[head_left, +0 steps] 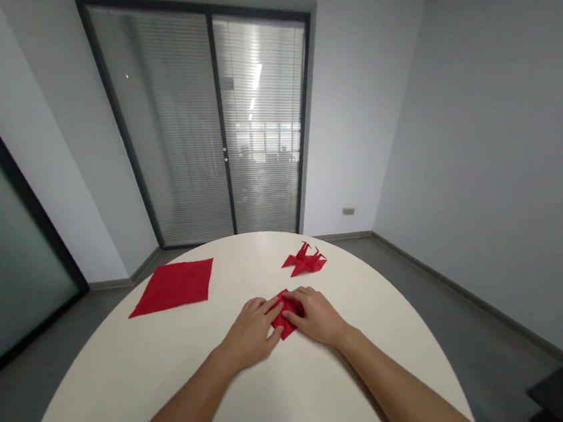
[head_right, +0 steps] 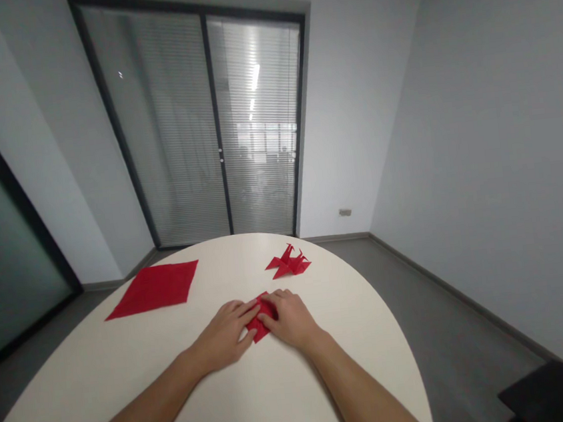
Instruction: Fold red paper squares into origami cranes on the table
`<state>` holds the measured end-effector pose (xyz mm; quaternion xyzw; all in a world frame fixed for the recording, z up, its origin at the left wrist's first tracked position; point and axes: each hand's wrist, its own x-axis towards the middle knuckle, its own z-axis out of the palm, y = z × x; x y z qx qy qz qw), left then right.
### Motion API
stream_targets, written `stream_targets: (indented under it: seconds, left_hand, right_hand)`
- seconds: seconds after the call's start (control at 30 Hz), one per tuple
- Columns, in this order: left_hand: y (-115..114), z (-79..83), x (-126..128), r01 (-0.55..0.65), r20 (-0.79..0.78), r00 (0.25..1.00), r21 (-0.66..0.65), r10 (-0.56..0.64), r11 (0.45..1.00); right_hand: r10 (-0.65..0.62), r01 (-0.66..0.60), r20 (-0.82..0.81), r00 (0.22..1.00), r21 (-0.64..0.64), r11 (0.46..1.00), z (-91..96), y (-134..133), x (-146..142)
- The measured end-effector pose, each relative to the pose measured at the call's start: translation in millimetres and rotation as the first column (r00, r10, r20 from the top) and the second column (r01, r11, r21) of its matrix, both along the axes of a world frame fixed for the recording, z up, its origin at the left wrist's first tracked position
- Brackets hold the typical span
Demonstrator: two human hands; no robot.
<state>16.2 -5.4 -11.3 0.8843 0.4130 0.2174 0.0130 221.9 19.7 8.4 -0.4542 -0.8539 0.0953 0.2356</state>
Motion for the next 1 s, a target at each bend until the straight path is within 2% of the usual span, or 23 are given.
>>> stream_targets:
  seconds: [0.47,0.7,1.0]
  left_hand:
    - [2.0,-6.9,-3.7,-0.002,0.012,1.0,-0.035,0.002,0.999]
    - [0.0,-3.0,-4.2,0.003,0.006,1.0,-0.042,-0.003,0.999]
    - [3.5,-8.7,-3.4,-0.041,0.026,0.999,-0.045,0.042,0.998]
  right_hand:
    - [-0.035,0.035,-0.043,0.998,-0.003,0.999,-0.1,-0.6,0.8]
    - [-0.005,0.004,-0.05,0.999,-0.012,1.0,-3.3,2.3,1.8]
    - [0.031,-0.032,-0.042,0.999,-0.024,0.999,0.2,4.3,5.6]
